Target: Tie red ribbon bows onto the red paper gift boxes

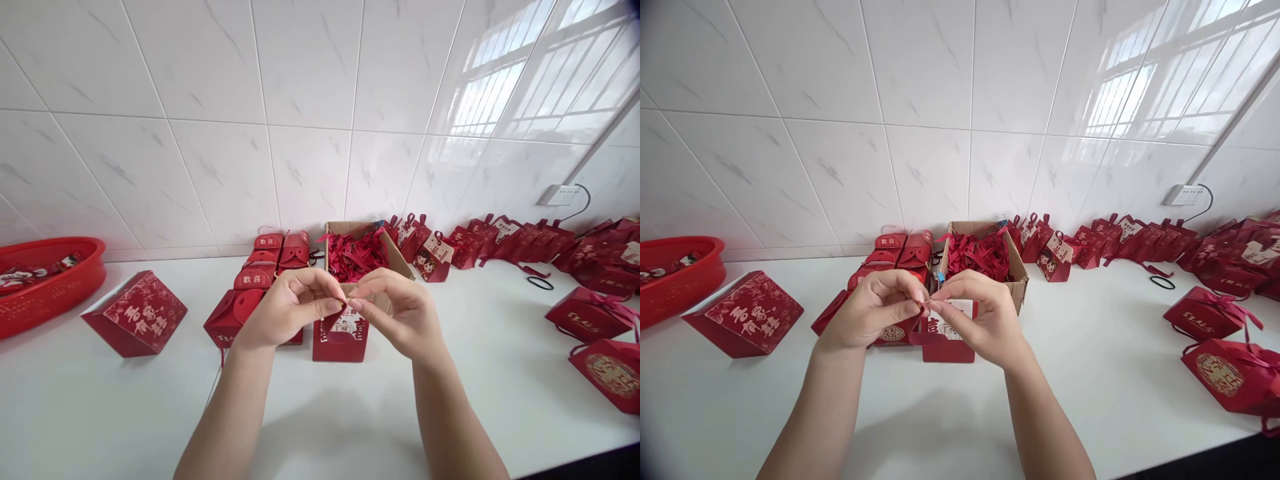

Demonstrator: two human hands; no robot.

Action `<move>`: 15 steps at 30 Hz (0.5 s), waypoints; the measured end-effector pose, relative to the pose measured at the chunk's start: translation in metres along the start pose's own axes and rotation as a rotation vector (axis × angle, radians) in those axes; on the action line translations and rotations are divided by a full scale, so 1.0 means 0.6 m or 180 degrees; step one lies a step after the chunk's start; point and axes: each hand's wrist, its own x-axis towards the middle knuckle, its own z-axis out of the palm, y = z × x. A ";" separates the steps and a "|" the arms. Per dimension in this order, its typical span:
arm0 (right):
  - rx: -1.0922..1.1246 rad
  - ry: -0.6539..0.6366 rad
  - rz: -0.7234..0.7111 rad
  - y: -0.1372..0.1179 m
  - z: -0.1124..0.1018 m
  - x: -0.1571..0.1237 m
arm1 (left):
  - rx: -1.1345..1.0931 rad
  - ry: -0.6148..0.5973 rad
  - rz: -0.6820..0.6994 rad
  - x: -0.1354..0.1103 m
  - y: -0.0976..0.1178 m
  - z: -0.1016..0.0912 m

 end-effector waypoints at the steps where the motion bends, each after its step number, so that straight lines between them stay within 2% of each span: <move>1: -0.0093 -0.0096 0.0079 0.006 -0.007 0.002 | 0.0128 0.0030 0.0015 -0.003 0.004 -0.007; 6: -0.0967 -0.0596 0.0635 0.046 -0.036 0.008 | 0.1424 0.0717 0.0089 -0.009 0.012 -0.039; 10: -0.1279 -0.1015 0.0971 0.083 -0.033 0.009 | 0.2403 0.0982 0.0162 0.005 -0.012 -0.037; 12: -0.1203 -0.0958 0.1052 0.102 -0.024 0.004 | 0.2565 0.1017 0.0136 0.013 -0.033 -0.033; 15: -0.0733 -0.0515 0.1090 0.133 -0.006 -0.014 | 0.2736 0.0924 0.0230 0.018 -0.075 -0.032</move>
